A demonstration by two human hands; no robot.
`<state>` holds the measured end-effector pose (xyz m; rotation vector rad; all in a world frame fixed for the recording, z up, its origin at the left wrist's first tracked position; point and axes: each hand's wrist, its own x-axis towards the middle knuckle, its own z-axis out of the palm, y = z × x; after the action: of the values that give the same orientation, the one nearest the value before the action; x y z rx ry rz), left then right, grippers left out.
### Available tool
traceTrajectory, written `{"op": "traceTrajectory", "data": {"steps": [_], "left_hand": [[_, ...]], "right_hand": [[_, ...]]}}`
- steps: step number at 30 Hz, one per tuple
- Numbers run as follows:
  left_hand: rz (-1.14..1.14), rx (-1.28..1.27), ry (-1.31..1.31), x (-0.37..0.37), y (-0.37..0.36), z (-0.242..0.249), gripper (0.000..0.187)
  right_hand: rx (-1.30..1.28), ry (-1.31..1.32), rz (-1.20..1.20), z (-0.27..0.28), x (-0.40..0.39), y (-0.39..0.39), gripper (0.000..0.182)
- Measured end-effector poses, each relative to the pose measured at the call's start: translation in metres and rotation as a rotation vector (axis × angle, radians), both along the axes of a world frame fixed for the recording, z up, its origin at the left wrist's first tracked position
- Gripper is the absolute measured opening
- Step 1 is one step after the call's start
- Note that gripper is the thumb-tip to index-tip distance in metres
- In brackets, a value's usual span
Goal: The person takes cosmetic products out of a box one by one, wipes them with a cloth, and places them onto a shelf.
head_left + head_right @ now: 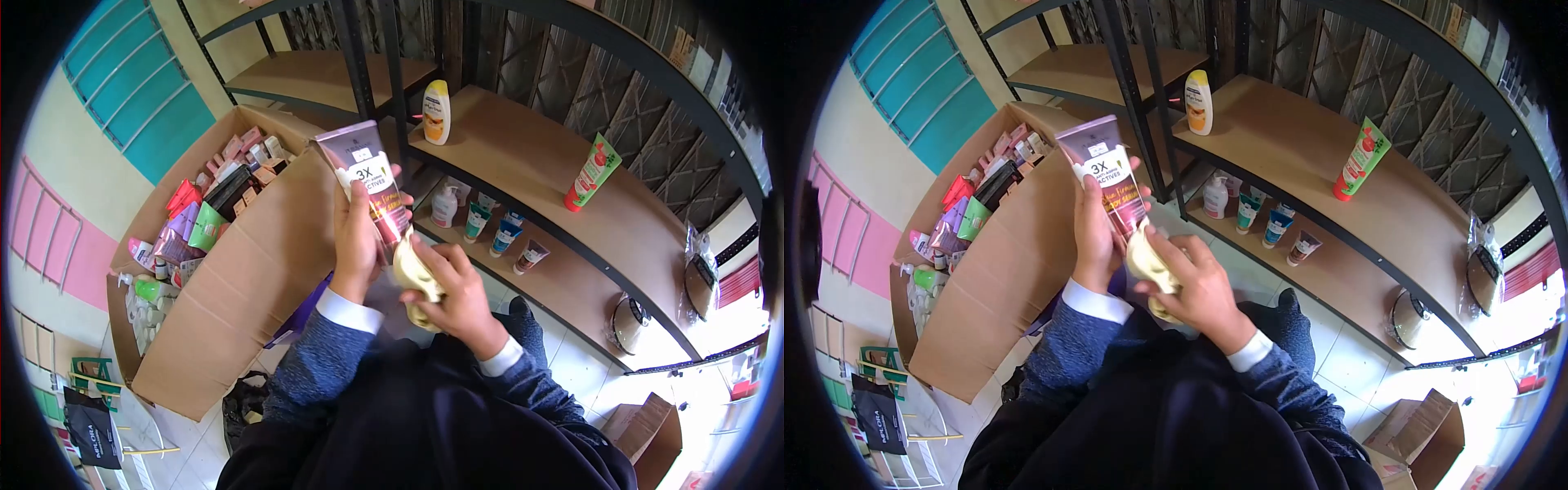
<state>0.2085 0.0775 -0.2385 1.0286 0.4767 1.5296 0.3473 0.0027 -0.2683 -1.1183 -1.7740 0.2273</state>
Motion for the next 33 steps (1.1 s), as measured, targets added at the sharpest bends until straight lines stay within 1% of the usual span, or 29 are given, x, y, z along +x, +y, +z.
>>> {"op": "traceTrajectory", "data": {"steps": [1,2,3,4,6,7,8,10,11,12,14,15,16,17,18,19,20,21,22,24,25,26,27,28,29,30,31,33], "left_hand": [[-0.078,-0.008,-0.001,-0.005,0.002,-0.008,0.050],[-0.156,-0.015,-0.004,-0.008,0.004,-0.019,0.050],[-0.137,-0.053,0.027,-0.006,0.002,-0.025,0.050],[-0.110,-0.031,0.059,-0.001,-0.002,-0.029,0.048],[-0.094,-0.078,0.072,0.010,-0.008,-0.043,0.046],[-0.048,-0.089,0.027,0.021,-0.007,-0.052,0.044],[0.035,-0.058,0.082,0.027,-0.010,-0.051,0.046],[-0.158,-0.079,-0.121,0.020,0.000,-0.059,0.050],[-0.100,-0.117,-0.138,0.021,-0.004,-0.051,0.052],[-0.045,-0.079,-0.040,0.017,-0.002,-0.053,0.050],[-0.018,-0.099,0.080,0.016,0.000,-0.052,0.062],[-0.028,-0.065,0.014,0.019,0.002,-0.054,0.051],[-0.025,-0.038,0.033,0.019,0.005,-0.055,0.052],[-0.048,-0.043,0.022,0.021,0.007,-0.056,0.055],[-0.070,-0.051,0.010,0.025,0.008,-0.058,0.057],[-0.085,-0.061,0.011,0.029,0.007,-0.060,0.057],[-0.147,-0.063,0.070,0.035,0.006,-0.061,0.061],[-0.212,-0.067,0.125,0.042,0.004,-0.064,0.065],[-0.307,-0.089,0.135,0.050,0.003,-0.067,0.067],[-0.391,-0.040,0.163,0.073,-0.001,-0.079,0.069],[-0.455,-0.007,0.142,0.086,-0.005,-0.082,0.065],[-0.515,0.027,0.122,0.098,-0.007,-0.086,0.062],[-0.417,0.140,0.342,0.104,-0.002,-0.103,0.061],[-0.308,0.252,0.560,0.105,0.005,-0.121,0.060],[-0.093,0.631,0.900,0.108,0.016,-0.123,0.057],[-0.089,0.615,0.923,0.116,0.012,-0.123,0.054],[-0.084,0.562,0.890,0.117,0.007,-0.125,0.053],[-0.072,0.498,0.860,0.109,-0.001,-0.138,0.052]], "right_hand": [[-0.058,0.010,0.111,-0.002,0.010,-0.002,0.048],[0.058,0.029,0.093,-0.010,0.024,0.007,0.045],[0.088,0.041,0.015,0.001,0.033,0.013,0.047],[0.111,0.050,-0.068,0.016,0.041,0.015,0.049],[0.114,-0.066,-0.167,0.049,0.026,0.020,0.047],[0.164,-0.204,-0.149,0.047,0.018,0.027,0.047],[0.098,-0.305,-0.063,0.034,0.009,0.030,0.050],[0.061,-0.362,-0.020,0.023,0.008,0.022,0.054],[0.056,-0.361,-0.026,0.014,0.010,0.016,0.054],[0.044,-0.382,0.002,0.003,0.013,0.007,0.055],[0.019,-0.402,0.024,-0.018,0.023,-0.012,0.056],[-0.055,-0.373,0.080,-0.025,0.032,-0.020,0.057],[-0.127,-0.342,0.135,-0.030,0.042,-0.025,0.057],[-0.214,-0.285,0.097,-0.031,0.053,-0.027,0.053],[-0.262,-0.165,0.099,-0.036,0.068,-0.025,0.040],[-0.312,-0.141,0.096,-0.037,0.087,-0.022,0.035],[-0.360,-0.118,0.090,-0.038,0.104,-0.016,0.033],[-0.381,-0.085,0.134,-0.044,0.114,-0.005,0.040],[-0.396,-0.086,0.112,-0.046,0.117,-0.001,0.040],[-0.784,0.162,0.222,-0.041,0.109,0.006,0.042],[-0.793,0.165,0.188,-0.042,0.112,0.008,0.042],[-0.902,0.263,0.302,-0.045,0.115,0.012,0.042],[-1.006,0.366,0.425,-0.050,0.120,0.014,0.042],[-1.013,0.370,0.409,-0.061,0.129,0.014,0.042],[-0.947,0.357,0.330,-0.078,0.141,0.014,0.042],[-0.879,0.339,0.256,-0.092,0.153,0.014,0.043],[-0.640,0.136,0.155,-0.100,0.170,0.012,0.047],[-0.918,0.013,0.001,-0.142,0.218,0.007,0.049]]}}
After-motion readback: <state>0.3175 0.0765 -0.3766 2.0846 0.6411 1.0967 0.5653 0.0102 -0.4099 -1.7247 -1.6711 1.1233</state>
